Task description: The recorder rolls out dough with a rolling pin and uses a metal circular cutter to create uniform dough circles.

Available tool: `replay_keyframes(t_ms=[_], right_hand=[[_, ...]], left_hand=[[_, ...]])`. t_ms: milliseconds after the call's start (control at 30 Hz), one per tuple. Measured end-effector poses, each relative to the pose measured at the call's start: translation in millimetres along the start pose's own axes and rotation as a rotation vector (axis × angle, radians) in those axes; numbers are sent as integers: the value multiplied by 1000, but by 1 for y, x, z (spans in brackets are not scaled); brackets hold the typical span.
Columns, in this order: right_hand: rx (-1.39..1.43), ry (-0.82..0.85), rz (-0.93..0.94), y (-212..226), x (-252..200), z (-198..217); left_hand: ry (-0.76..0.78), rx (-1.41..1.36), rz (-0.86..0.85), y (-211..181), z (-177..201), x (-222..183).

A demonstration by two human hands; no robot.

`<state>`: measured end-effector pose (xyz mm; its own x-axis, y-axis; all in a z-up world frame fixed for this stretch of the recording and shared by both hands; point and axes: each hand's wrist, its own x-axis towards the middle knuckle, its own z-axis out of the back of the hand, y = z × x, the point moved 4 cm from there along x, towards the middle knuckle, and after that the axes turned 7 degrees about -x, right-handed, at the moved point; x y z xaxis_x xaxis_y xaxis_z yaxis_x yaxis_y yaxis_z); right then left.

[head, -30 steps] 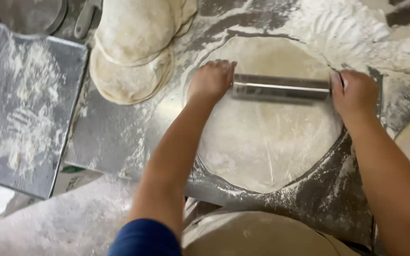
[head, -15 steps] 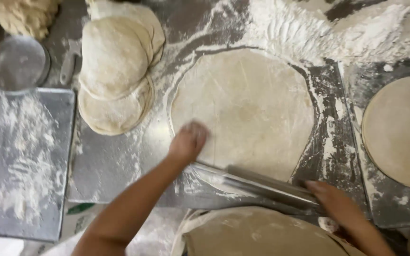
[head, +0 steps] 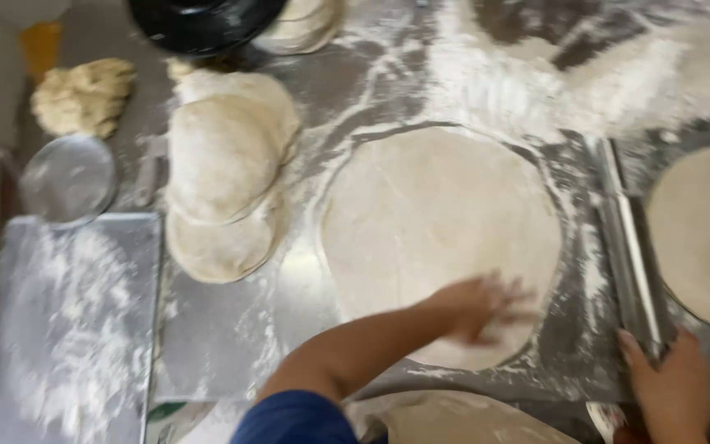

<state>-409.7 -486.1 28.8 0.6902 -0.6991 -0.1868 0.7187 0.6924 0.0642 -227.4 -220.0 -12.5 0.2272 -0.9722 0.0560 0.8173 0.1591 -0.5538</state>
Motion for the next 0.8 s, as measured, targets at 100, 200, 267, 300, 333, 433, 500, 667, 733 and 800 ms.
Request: replay_keyframes(t_ms=[100,200,267,300,333,433,500,667,733,800], right_hand=[[-284,-432,195,32,11,18],[309,-190,499,120,28,18],[306,-175,743,246,11,29],[301,-161,967,312,-3,34],[304,-158,980,362,-12,24],[513,22,1278,508,-41,-21],[519,412,934,589,-36,-81],[312,279,792,652,-74,-75],[264,242,738,658,-79,-77],[604,502,476,655,-74,-100]], left_hand=[[31,-167,58,1,38,-130],[-275,132,551,86,83,-265],[-559,283,794,110,167,-329],[-832,433,1016,118,212,-370],[-837,439,1028,141,212,-393],[-951,457,1108,205,209,-451],[-846,305,1263,253,189,-471],[-921,151,1323,257,223,-472],[-906,141,1367,250,251,-463],[-737,-82,1542,256,270,-455]])
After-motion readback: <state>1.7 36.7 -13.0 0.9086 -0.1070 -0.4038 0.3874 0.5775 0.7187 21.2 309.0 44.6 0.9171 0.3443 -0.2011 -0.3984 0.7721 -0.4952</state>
